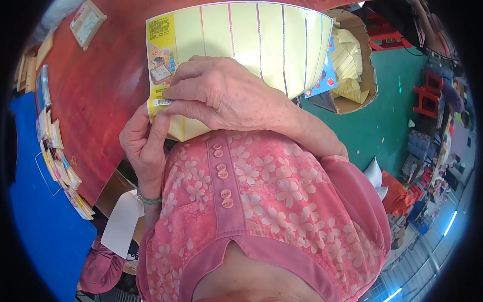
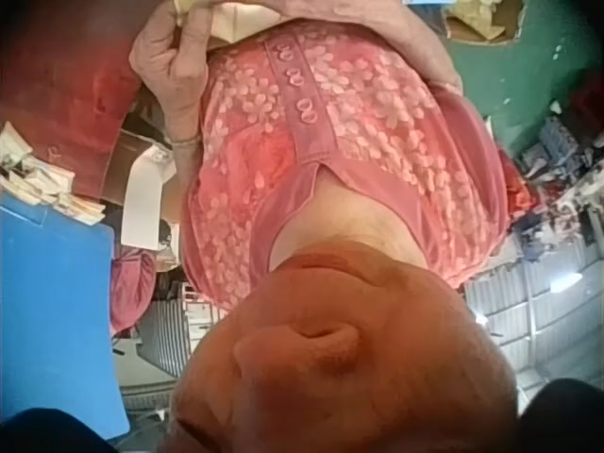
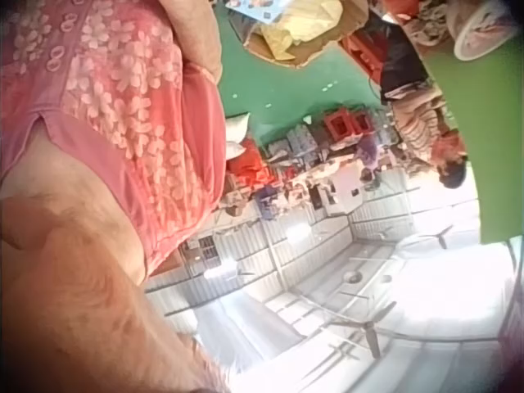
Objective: Apply adhesive labels to small plastic trays filled with marshmallows.
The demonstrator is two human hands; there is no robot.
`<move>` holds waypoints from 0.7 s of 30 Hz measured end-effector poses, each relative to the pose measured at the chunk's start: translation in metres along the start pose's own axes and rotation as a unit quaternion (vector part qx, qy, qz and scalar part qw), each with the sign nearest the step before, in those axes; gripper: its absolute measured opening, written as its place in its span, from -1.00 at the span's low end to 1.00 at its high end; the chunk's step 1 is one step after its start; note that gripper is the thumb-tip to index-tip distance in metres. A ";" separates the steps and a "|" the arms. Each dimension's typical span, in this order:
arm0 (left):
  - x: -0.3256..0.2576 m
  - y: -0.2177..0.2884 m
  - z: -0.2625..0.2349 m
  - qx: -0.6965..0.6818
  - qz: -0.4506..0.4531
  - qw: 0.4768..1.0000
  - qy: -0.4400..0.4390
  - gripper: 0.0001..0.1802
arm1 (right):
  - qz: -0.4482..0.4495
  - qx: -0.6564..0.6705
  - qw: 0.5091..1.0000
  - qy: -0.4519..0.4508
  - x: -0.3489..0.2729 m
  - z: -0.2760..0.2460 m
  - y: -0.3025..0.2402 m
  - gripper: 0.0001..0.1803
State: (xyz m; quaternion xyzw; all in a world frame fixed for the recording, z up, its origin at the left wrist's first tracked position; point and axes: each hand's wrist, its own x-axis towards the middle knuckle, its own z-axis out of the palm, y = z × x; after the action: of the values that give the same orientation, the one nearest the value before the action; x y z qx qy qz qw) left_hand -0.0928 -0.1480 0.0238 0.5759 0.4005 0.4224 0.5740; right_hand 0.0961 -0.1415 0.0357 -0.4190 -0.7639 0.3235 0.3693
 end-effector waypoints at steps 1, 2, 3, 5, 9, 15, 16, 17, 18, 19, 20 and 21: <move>0.001 -0.001 0.000 0.000 -0.001 1.000 -0.001 -0.81 | 0.007 0.000 1.000 -0.005 -0.001 -0.001 0.000 -0.77; 0.001 -0.003 -0.002 0.025 0.015 1.000 -0.013 -0.82 | 0.008 0.000 1.000 -0.004 -0.002 -0.002 0.000 -0.77; 0.002 -0.004 -0.002 0.049 0.030 0.998 -0.025 -0.83 | 0.016 0.009 1.000 -0.005 -0.003 -0.002 -0.001 -0.78; 0.004 -0.003 0.000 0.040 0.023 0.998 -0.033 -0.84 | 0.028 0.017 0.999 -0.005 -0.004 -0.003 0.001 -0.79; 0.007 -0.004 0.002 0.025 0.018 0.998 -0.046 -0.85 | 0.042 0.027 0.999 -0.012 -0.004 -0.007 0.001 -0.82; 0.007 0.002 0.002 -0.051 -0.070 0.995 -0.056 -0.82 | 0.066 0.031 0.997 0.010 -0.007 -0.009 -0.002 -0.79; 0.008 0.003 0.002 -0.051 -0.070 0.995 -0.058 -0.82 | 0.074 0.037 0.996 0.027 -0.009 -0.010 -0.002 -0.77; 0.008 0.006 0.003 -0.062 -0.091 0.992 -0.056 -0.82 | 0.076 0.036 0.996 0.029 -0.009 -0.010 -0.002 -0.77; 0.009 0.008 0.004 -0.072 -0.112 0.990 -0.054 -0.82 | 0.063 0.041 0.997 0.032 -0.010 -0.010 -0.001 -0.76; 0.008 0.006 0.004 -0.072 -0.112 0.990 -0.053 -0.82 | 0.048 0.048 0.997 0.032 -0.010 -0.009 -0.001 -0.74; 0.007 0.001 0.004 -0.078 -0.097 0.991 -0.045 -0.81 | 0.047 0.048 0.997 0.032 -0.010 -0.007 -0.001 -0.74; 0.006 -0.001 0.004 -0.083 -0.082 0.993 -0.036 -0.80 | 0.045 0.040 0.998 0.028 -0.010 -0.005 -0.001 -0.73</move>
State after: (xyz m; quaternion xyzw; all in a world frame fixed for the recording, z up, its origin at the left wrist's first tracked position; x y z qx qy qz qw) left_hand -0.0866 -0.1438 0.0233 0.5066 0.3893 0.3850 0.6660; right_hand 0.1033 -0.1495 0.0364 -0.4465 -0.7202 0.3584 0.3919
